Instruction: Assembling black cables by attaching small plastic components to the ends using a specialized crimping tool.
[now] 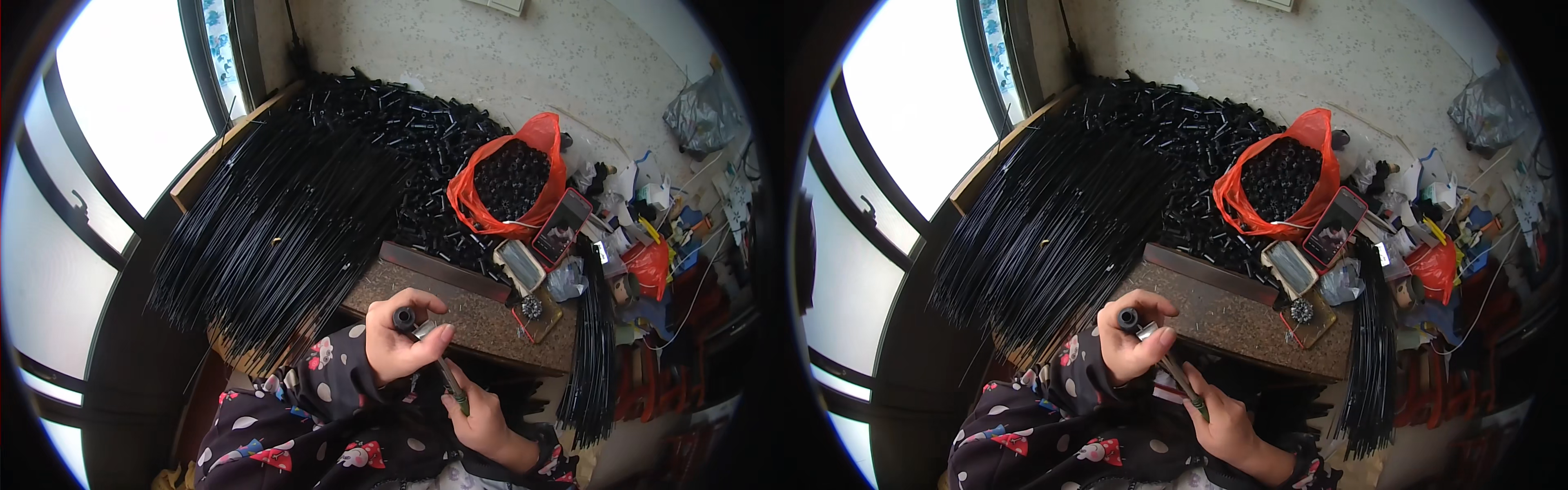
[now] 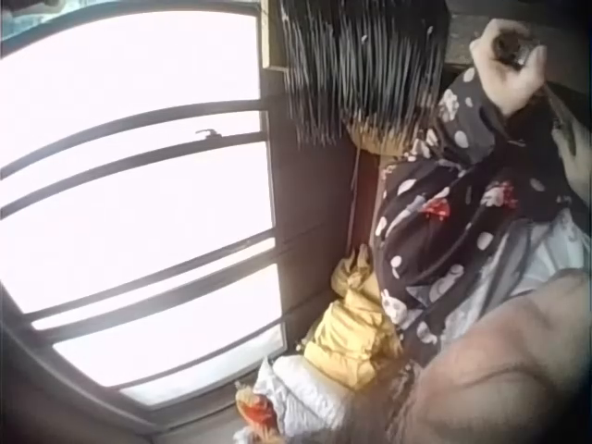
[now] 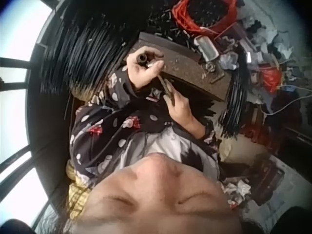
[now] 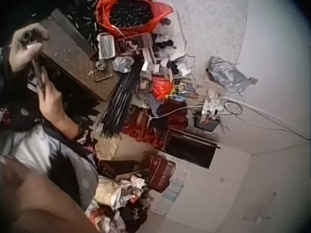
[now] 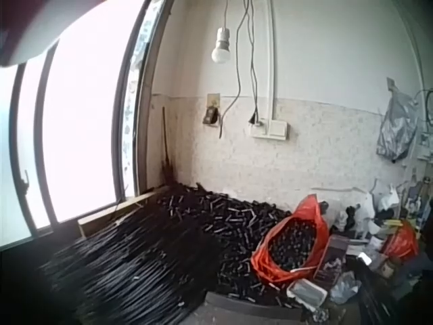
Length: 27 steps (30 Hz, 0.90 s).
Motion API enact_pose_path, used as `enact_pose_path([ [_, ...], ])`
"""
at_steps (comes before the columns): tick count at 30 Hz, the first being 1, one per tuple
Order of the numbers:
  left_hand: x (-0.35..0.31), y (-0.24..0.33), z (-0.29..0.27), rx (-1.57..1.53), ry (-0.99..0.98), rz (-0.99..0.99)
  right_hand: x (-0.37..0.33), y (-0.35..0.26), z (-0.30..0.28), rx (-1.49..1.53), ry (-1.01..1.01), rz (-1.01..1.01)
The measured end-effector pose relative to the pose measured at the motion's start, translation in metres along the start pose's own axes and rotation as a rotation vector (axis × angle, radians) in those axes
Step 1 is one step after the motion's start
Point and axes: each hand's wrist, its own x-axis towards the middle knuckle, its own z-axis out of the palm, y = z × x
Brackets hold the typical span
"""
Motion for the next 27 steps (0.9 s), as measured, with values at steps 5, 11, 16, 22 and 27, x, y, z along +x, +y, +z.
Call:
enact_pose_path([
  [5, 0.001, 0.007, -0.002, 0.018, -0.084, -0.089, -0.006, 0.007, 0.003, 0.086, -0.002, 0.078],
  [11, -0.007, 0.0, 0.002, -0.078, -0.049, -0.084, -0.001, 0.0, 0.006, -0.024, 0.017, 0.018],
  [16, -0.016, 0.004, 0.005, -0.044, 0.076, -0.181, -0.008, -0.006, 0.021, 0.139, -0.017, 0.162],
  [22, -0.003, 0.001, -0.006, -0.022, -0.046, -0.137, 0.013, 0.019, -0.031, 0.211, -0.264, 0.079],
  [27, -0.006, 0.003, -0.022, -0.337, 0.109, -0.025, 0.008, 0.123, -0.077, -0.115, 0.311, 0.216],
])
